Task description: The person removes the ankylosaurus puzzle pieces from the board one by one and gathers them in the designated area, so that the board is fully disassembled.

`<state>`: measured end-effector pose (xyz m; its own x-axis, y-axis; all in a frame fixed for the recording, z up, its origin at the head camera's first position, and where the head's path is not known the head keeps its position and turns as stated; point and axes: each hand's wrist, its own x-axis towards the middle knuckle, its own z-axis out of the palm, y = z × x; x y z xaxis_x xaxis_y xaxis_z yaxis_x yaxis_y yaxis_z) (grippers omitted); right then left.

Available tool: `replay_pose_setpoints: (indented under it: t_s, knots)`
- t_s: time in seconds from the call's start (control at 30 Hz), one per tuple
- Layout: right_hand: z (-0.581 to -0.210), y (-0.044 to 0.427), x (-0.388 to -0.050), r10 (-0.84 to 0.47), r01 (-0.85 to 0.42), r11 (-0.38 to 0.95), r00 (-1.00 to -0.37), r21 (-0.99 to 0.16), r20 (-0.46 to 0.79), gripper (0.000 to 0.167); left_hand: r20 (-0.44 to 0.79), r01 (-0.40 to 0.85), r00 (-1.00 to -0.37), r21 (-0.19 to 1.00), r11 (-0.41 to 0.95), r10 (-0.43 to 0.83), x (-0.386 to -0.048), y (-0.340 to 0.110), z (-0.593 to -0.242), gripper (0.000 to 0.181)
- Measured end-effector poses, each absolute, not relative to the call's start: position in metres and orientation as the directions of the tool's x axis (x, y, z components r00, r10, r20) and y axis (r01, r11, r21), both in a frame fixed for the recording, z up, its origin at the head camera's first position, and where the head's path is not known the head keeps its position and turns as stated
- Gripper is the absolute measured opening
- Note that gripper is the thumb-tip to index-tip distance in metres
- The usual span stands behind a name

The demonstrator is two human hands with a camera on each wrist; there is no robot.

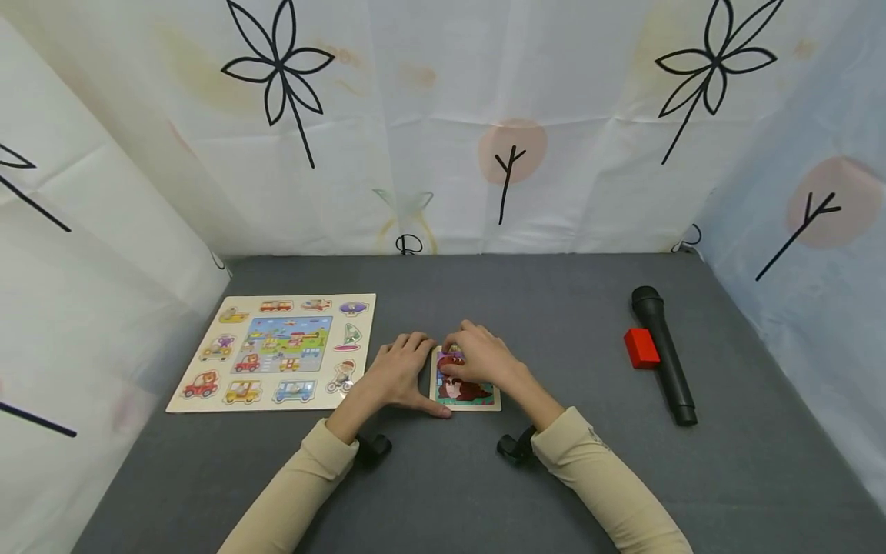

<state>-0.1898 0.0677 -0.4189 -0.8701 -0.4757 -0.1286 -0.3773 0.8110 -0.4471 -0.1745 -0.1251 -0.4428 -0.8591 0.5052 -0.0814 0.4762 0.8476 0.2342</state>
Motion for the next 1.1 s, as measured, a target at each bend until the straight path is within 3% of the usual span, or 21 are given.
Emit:
replay_pose_setpoints:
  t_s: [0.77,1.1]
  knots:
    - [-0.4172,0.0651,-0.1933,-0.519,-0.407,0.792,-0.841,-0.455,-0.153,0.032,-0.132,0.443,-0.867,0.233,0.866,0.480,-0.1734,-0.1204,-0.4379,0.112]
    - [-0.4158,0.0644,-0.1948,-0.545,-0.444,0.735,-0.836,-0.512,-0.058,0.029,-0.126,0.435,-0.874,0.230,0.871,0.469,-0.1751,-0.1200,-0.4376,0.111]
